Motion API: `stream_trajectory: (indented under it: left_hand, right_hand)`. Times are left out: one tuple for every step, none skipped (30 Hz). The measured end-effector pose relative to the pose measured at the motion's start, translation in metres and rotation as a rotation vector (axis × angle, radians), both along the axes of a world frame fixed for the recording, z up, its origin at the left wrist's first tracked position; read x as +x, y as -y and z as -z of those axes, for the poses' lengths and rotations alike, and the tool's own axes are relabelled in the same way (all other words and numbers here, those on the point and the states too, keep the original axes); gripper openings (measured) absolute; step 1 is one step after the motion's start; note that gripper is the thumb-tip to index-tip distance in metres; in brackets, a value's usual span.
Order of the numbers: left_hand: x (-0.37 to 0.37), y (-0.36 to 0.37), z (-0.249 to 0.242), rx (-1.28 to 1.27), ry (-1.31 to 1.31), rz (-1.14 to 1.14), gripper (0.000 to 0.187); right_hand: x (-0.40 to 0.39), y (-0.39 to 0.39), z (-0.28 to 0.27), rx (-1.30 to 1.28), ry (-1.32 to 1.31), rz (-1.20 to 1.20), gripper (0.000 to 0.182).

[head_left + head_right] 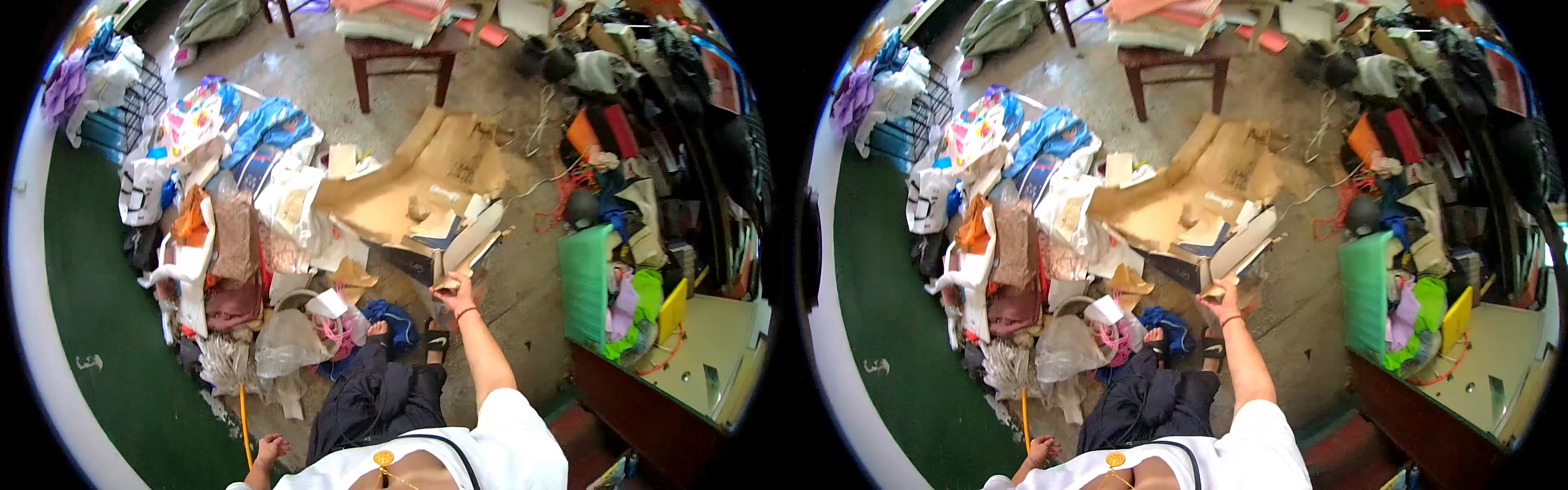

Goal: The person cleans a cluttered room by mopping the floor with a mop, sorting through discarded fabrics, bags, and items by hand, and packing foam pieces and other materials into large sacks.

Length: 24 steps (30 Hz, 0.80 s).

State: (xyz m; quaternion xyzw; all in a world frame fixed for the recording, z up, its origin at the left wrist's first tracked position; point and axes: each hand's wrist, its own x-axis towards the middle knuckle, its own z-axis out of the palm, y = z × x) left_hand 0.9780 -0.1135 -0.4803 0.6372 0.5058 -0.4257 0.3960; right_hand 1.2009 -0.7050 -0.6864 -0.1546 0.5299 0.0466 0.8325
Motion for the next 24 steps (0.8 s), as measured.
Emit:
stream_trajectory:
  left_hand:
    - [0.009,0.0,-0.003,-0.009,0.016,0.029,0.026]
    - [0.018,-0.001,-0.007,-0.015,0.037,0.026,0.027]
    - [0.027,-0.002,-0.01,-0.02,0.058,0.023,0.028]
    - [0.033,-0.004,-0.008,-0.023,0.123,-0.032,0.024]
    - [0.04,-0.009,-0.006,-0.053,0.154,0.056,0.018]
    - [0.052,-0.006,-0.009,-0.107,0.198,-0.027,0.013]
    - [0.062,-0.011,-0.005,-0.115,0.21,0.124,0.012]
    - [0.07,-0.017,0.011,-0.099,0.282,0.21,0.013]
    - [0.087,-0.011,0.014,-0.061,0.258,0.253,0.013]
    - [0.101,-0.001,0.024,-0.087,0.318,0.152,0.013]
    - [0.122,0.016,0.024,-0.171,0.383,0.141,0.014]
    - [0.134,0.017,0.055,-0.263,0.397,0.053,0.012]
    - [0.157,0.042,0.057,-0.191,0.403,0.143,0.012]
    - [0.179,0.074,0.049,-0.207,0.435,0.179,0.016]
    - [0.198,0.106,0.039,-0.212,0.441,0.172,0.027]
    - [0.212,0.136,0.028,-0.289,0.47,0.187,0.03]
    - [0.22,0.158,0.019,-0.364,0.496,0.199,0.034]
    - [0.219,0.17,0.014,-0.348,0.469,0.199,0.034]
    - [0.215,0.181,0.012,-0.401,0.498,0.209,0.032]
    - [0.21,0.187,0.016,-0.454,0.531,0.217,0.031]
    - [0.197,0.183,0.025,-0.438,0.506,0.214,0.031]
    - [0.178,0.173,0.034,-0.394,0.447,0.204,0.031]
    - [0.157,0.16,0.042,-0.349,0.391,0.194,0.031]
    - [0.134,0.147,0.046,-0.254,0.336,0.178,0.03]
  right_hand:
    - [0.003,0.004,-0.049,-0.011,0.043,-0.02,0.033]
    - [-0.006,0.01,-0.054,-0.257,0.055,-0.085,0.029]
    - [-0.01,0.018,-0.061,-0.501,0.064,-0.149,0.025]
    - [-0.018,0.031,-0.071,-0.505,0.116,-0.167,0.022]
    - [-0.021,0.044,-0.071,-0.607,0.032,-0.288,0.025]
    - [-0.022,0.046,-0.104,-0.549,0.049,-0.289,0.027]
    - [-0.016,0.045,-0.141,-0.485,0.061,-0.29,0.029]
    - [-0.015,0.05,-0.152,-0.405,0.092,-0.316,0.029]
    - [-0.017,0.055,-0.159,-0.319,0.117,-0.342,0.029]
    - [-0.016,0.054,-0.16,-0.363,0.145,-0.38,0.027]
    - [-0.016,0.051,-0.157,-0.401,0.169,-0.419,0.027]
    - [-0.013,0.046,-0.157,-0.385,0.111,-0.446,0.028]
    - [-0.007,0.042,-0.156,-0.372,0.061,-0.47,0.031]
    - [-0.003,0.033,-0.16,-0.397,-0.045,-0.419,0.026]
    - [-0.003,0.024,-0.16,-0.426,-0.149,-0.369,0.022]
    - [-0.01,0.022,-0.15,-0.436,-0.141,-0.413,0.036]
    - [-0.01,0.018,-0.144,-0.448,-0.248,-0.467,0.036]
    - [-0.016,0.021,-0.119,-0.459,-0.284,-0.524,0.035]
    - [-0.027,0.028,-0.08,-0.466,-0.32,-0.582,0.035]
    - [-0.04,0.033,-0.036,-0.501,-0.369,-0.578,0.036]
    - [-0.035,0.032,-0.059,-0.555,-0.468,-0.633,0.043]
    - [-0.046,0.038,-0.028,-0.661,-0.53,-0.648,0.048]
    - [-0.056,0.043,0.006,-0.77,-0.586,-0.663,0.053]
    - [-0.056,0.048,0.003,-0.765,-0.639,-0.695,0.057]
